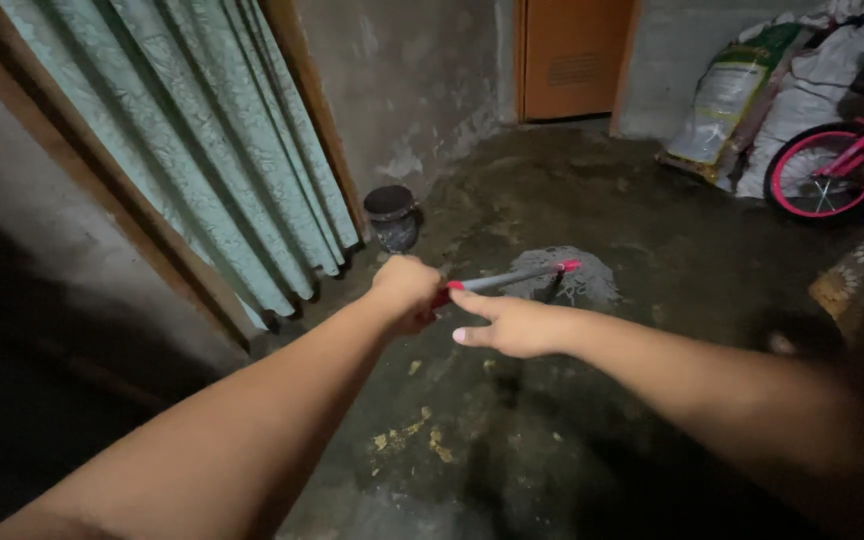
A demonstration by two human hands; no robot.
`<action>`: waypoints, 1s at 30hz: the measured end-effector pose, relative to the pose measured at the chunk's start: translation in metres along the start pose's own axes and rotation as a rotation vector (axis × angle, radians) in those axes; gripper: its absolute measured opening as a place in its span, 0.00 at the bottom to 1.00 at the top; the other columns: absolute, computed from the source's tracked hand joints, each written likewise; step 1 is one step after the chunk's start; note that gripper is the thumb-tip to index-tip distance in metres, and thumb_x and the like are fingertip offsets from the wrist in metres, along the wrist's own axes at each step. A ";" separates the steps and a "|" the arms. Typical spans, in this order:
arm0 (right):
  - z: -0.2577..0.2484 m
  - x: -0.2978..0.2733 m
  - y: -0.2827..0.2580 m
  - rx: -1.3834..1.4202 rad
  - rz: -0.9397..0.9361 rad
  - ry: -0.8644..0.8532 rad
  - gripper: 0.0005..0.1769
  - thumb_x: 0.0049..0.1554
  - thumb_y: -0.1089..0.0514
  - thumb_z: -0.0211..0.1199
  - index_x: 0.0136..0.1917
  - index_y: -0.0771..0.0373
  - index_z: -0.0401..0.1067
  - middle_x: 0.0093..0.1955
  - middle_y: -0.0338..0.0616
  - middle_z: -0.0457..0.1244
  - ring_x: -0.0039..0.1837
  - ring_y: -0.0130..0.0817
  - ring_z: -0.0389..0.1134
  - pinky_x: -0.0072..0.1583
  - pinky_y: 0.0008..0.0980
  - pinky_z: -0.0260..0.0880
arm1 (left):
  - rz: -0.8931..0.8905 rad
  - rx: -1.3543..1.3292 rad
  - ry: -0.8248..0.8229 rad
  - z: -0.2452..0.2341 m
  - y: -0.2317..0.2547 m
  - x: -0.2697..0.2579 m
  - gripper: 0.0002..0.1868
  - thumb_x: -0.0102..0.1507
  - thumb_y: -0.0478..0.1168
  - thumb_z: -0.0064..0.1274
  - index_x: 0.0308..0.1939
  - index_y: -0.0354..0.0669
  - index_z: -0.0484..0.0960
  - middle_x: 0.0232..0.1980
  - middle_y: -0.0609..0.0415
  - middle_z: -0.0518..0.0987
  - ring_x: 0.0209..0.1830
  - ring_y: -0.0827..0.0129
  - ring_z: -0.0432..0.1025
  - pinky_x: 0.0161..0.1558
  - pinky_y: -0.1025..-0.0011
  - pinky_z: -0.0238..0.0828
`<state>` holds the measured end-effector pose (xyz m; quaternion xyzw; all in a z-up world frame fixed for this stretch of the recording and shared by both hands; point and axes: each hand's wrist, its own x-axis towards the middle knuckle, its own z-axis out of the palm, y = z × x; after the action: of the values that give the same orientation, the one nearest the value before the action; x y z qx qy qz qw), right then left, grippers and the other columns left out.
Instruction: The person assembles a mop by joining and screwing the sections of the mop handle together by hand.
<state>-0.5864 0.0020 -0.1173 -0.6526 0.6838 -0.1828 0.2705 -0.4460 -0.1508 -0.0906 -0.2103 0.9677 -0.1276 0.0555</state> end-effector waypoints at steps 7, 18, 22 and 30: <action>0.014 0.001 -0.004 0.045 -0.069 0.037 0.44 0.60 0.40 0.61 0.81 0.55 0.46 0.79 0.48 0.54 0.79 0.41 0.54 0.74 0.35 0.54 | 0.041 -0.135 0.119 0.034 0.019 -0.015 0.18 0.41 0.41 0.68 0.36 0.53 0.86 0.38 0.46 0.80 0.41 0.51 0.76 0.40 0.59 0.75; 0.037 -0.002 -0.067 0.160 -0.255 0.021 0.31 0.61 0.45 0.56 0.76 0.50 0.59 0.67 0.42 0.67 0.68 0.34 0.66 0.68 0.34 0.62 | -0.352 -1.020 -0.020 -0.026 0.007 -0.117 0.03 0.51 0.28 0.56 0.29 0.33 0.82 0.27 0.44 0.74 0.22 0.62 0.70 0.22 0.61 0.66; 0.040 -0.011 -0.099 0.168 -0.228 0.068 0.32 0.62 0.43 0.56 0.76 0.50 0.58 0.66 0.41 0.66 0.68 0.32 0.65 0.67 0.33 0.62 | -0.653 -1.514 -0.080 -0.065 -0.008 -0.156 0.04 0.57 0.29 0.52 0.27 0.30 0.77 0.22 0.44 0.69 0.18 0.63 0.65 0.19 0.63 0.56; 0.044 -0.018 -0.100 0.170 -0.273 0.128 0.25 0.63 0.46 0.54 0.72 0.54 0.62 0.62 0.41 0.68 0.64 0.32 0.67 0.65 0.33 0.64 | -0.689 -1.475 -0.018 -0.074 0.009 -0.155 0.05 0.57 0.29 0.51 0.26 0.31 0.76 0.22 0.44 0.70 0.19 0.62 0.66 0.18 0.63 0.56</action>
<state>-0.4805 0.0162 -0.0895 -0.7012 0.5868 -0.3159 0.2533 -0.3211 -0.0609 -0.0134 -0.4795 0.6834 0.5344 -0.1320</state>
